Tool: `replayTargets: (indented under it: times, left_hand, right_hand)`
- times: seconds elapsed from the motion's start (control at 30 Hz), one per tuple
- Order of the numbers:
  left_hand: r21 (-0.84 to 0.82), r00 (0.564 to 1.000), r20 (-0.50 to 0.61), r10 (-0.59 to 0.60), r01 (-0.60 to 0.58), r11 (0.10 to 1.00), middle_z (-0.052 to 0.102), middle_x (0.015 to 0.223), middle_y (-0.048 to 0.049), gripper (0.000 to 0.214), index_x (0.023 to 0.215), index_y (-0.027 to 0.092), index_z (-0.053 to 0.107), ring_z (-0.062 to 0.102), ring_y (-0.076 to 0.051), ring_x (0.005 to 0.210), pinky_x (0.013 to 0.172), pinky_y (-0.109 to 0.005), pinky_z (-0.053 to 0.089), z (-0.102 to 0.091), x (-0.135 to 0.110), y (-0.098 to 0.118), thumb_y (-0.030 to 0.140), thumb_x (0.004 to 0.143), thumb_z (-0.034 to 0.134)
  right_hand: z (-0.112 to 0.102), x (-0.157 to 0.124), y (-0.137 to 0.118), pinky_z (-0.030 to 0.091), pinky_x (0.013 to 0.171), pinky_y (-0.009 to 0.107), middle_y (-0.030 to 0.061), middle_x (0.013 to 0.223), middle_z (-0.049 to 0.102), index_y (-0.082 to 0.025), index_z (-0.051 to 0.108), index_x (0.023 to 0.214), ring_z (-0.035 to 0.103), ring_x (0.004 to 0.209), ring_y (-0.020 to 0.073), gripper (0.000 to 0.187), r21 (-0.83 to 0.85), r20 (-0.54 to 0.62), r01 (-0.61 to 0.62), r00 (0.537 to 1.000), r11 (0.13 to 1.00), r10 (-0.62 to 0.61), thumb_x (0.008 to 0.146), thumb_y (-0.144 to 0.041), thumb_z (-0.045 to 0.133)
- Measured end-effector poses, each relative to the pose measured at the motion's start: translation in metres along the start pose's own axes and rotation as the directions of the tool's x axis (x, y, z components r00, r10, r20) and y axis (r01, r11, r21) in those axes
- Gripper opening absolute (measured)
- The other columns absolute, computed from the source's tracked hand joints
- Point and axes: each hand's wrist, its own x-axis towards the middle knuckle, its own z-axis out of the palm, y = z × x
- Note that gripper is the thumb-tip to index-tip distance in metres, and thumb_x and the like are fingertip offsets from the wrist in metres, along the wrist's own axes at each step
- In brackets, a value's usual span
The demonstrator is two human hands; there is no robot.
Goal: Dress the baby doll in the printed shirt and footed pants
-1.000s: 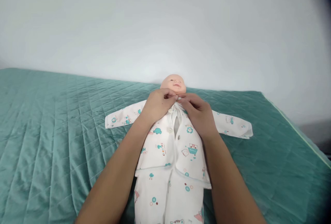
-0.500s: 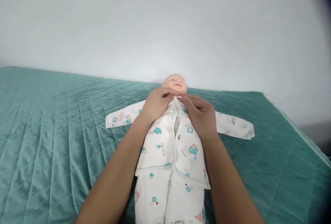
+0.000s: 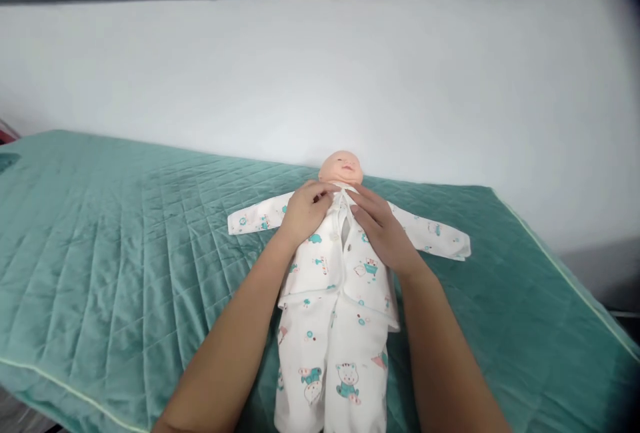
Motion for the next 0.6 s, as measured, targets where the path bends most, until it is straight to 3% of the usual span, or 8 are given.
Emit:
replayTargets:
  times: [0.17,0.3,0.37,0.47,0.6]
  left_hand:
    - [-0.134,0.999,0.016,-0.048,0.049,0.99,0.067,0.101,-0.0025,0.02,0.094,0.02,0.072,0.056,-0.013,0.085,0.083,-0.027,0.044,-0.006,-0.022,0.01,0.037,0.087,0.065]
    - [-0.086,0.999,0.027,-0.017,0.019,0.996,0.061,0.098,-0.0016,0.011,0.087,0.019,0.071,0.051,-0.012,0.083,0.08,-0.025,0.042,-0.008,-0.03,0.015,0.029,0.083,0.069]
    - [-0.066,0.997,0.069,-0.031,0.036,0.997,0.06,0.097,-0.0014,0.007,0.085,0.019,0.07,0.05,-0.012,0.082,0.077,-0.025,0.041,-0.011,-0.029,0.015,0.023,0.081,0.069]
    - [-0.04,0.991,0.127,-0.032,0.037,0.998,0.059,0.096,-0.0009,0.005,0.084,0.019,0.071,0.05,-0.011,0.08,0.074,-0.025,0.04,-0.014,-0.027,0.016,0.021,0.08,0.069]
    - [-0.025,0.992,0.113,-0.046,0.049,0.998,0.061,0.085,0.0006,0.008,0.082,0.018,0.068,0.049,-0.011,0.073,0.071,-0.026,0.04,-0.014,-0.028,0.023,0.025,0.082,0.07]
  right_hand:
    - [0.011,-0.024,-0.014,0.038,0.113,0.048,0.0075,0.136,0.062,-0.026,0.069,0.119,0.051,0.131,0.0252,0.033,-0.032,-0.231,0.034,0.972,0.999,-0.04,0.09,-0.042,0.064]
    - [0.021,-0.035,-0.033,0.047,0.095,0.043,0.0097,0.115,0.062,-0.024,0.064,0.107,0.058,0.106,0.0247,0.027,-0.202,-0.355,0.053,0.927,0.978,-0.124,0.087,-0.041,0.067]
    - [0.023,-0.035,-0.04,0.048,0.08,0.039,0.008,0.103,0.061,-0.022,0.06,0.1,0.058,0.089,0.0217,0.027,-0.224,-0.355,-0.026,0.933,0.974,-0.057,0.087,-0.045,0.066]
    - [0.02,-0.032,-0.045,0.045,0.071,0.035,0.0042,0.087,0.061,-0.022,0.056,0.091,0.055,0.075,0.0187,0.028,-0.185,-0.274,-0.152,0.957,0.971,0.098,0.086,-0.048,0.066]
    - [0.01,-0.028,-0.041,0.041,0.06,0.031,-0.0002,0.072,0.059,-0.022,0.058,0.084,0.05,0.062,0.0153,0.02,-0.053,-0.188,-0.255,0.952,0.965,0.241,0.082,-0.04,0.068]
